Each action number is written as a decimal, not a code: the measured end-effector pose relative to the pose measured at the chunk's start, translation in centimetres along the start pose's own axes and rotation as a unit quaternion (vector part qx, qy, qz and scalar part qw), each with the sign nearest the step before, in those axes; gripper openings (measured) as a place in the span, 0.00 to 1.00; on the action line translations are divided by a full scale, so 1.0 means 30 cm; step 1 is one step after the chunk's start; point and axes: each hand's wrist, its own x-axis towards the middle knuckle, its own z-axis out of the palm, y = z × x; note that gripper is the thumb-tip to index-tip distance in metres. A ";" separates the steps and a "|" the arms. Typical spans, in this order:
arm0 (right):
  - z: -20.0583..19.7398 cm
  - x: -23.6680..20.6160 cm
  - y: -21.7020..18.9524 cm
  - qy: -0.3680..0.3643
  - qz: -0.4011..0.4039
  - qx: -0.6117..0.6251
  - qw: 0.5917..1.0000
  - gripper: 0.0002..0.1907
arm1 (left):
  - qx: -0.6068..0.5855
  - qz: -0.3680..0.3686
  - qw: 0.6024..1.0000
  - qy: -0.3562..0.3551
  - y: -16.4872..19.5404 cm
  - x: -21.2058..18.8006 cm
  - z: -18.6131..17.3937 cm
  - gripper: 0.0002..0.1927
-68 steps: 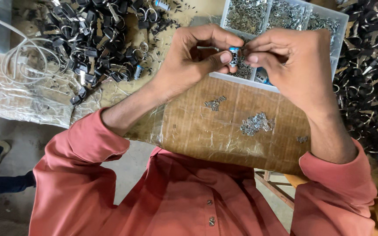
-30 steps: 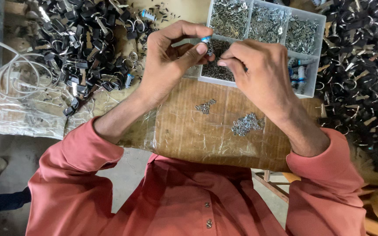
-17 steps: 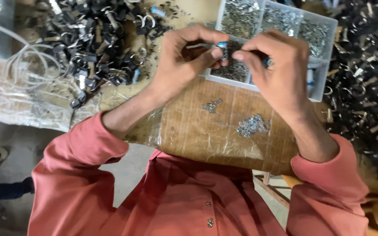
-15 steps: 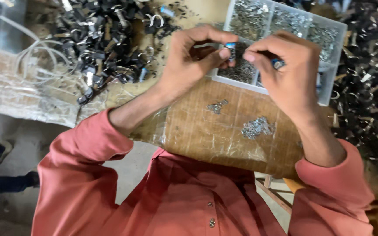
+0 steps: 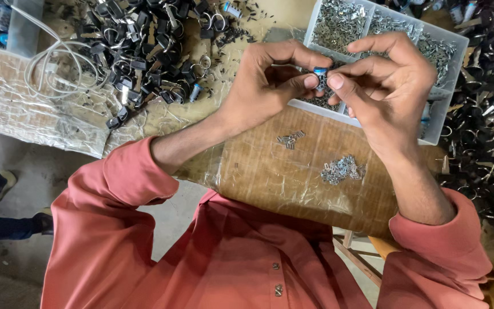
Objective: The person assembles small key cylinders by inserting metal pins into a blue-topped cylinder and tapping them into place. They repeatedly pick pins from a divided tray, insert them into the cylinder, and test the fit by hand.
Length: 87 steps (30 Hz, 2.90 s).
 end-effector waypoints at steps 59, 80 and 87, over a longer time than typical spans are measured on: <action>0.026 0.017 0.003 0.015 -0.023 0.044 0.999 0.13 | -0.051 -0.023 0.998 -0.007 -0.021 0.002 -0.015 0.10; -0.021 0.001 0.060 -0.037 0.003 0.102 0.994 0.29 | -0.052 -0.019 0.998 -0.038 -0.003 0.000 -0.016 0.10; -0.009 0.000 0.092 -0.051 -0.132 -0.052 0.989 0.27 | -0.052 -0.013 0.998 -0.029 -0.020 0.002 -0.018 0.09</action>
